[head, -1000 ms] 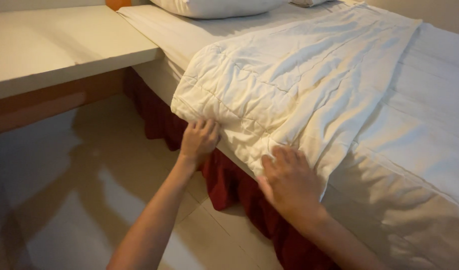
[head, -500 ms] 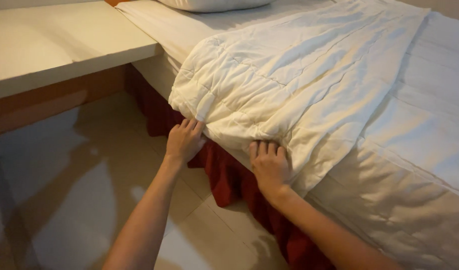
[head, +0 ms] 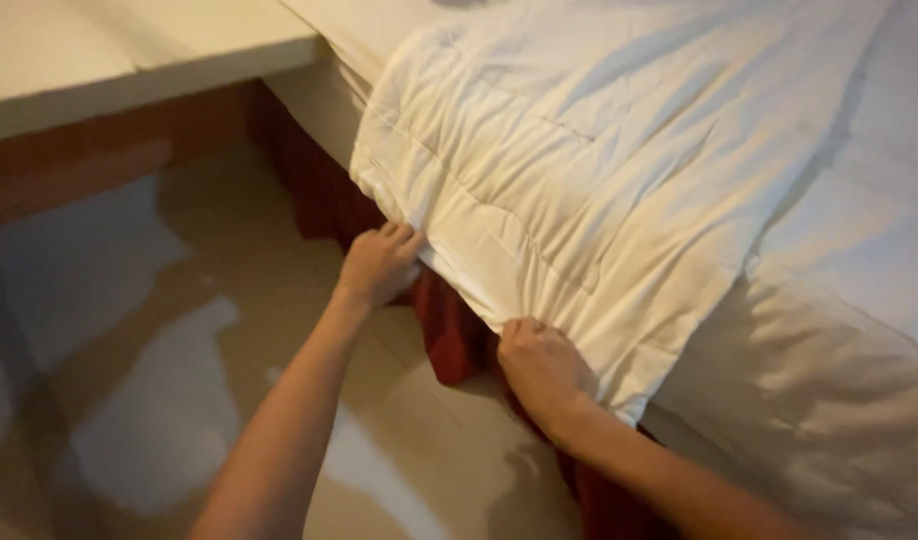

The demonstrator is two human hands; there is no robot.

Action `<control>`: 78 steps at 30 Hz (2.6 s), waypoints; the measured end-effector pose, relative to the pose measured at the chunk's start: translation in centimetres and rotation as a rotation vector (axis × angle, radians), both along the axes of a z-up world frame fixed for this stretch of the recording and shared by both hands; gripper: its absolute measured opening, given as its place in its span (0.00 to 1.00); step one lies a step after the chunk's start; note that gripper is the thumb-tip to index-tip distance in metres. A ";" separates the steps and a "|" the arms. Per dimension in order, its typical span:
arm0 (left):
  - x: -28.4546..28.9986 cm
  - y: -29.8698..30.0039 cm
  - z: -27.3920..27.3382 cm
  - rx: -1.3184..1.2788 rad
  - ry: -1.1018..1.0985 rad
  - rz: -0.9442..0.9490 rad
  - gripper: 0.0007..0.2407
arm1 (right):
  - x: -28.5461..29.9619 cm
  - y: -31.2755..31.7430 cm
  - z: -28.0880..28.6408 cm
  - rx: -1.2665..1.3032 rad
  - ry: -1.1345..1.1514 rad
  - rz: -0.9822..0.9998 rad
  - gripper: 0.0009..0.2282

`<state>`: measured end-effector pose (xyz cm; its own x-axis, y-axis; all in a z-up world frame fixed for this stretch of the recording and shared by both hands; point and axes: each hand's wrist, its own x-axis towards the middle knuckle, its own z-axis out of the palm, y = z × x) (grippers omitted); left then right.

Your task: The person wipes an orange table with a cloth, moving a tray of dishes and a water pitcher aside. They then move to a bed, smooth the white sheets, fold the duvet, and arrange the pillows.

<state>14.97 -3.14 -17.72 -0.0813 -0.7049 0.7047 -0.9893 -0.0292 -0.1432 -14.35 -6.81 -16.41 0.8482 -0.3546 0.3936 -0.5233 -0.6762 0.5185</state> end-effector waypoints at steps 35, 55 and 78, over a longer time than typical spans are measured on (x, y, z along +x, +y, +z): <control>9.1 -6.6 3.0 -0.459 0.893 0.413 0.09 | 2.0 0.2 10.9 0.300 -0.389 0.183 0.17; 3.1 -8.2 10.7 -0.504 0.515 0.361 0.18 | -4.0 -4.2 14.7 0.200 -0.459 0.042 0.24; 3.8 -25.0 18.8 0.235 0.325 0.132 0.28 | -7.9 -38.6 13.4 0.563 -0.173 -0.311 0.28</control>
<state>18.72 -28.09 1.10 0.2201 -0.8391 0.4974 -0.9741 -0.1623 0.1573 -22.30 -45.40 -3.01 0.6144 -0.7638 0.1981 -0.7817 -0.6233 0.0214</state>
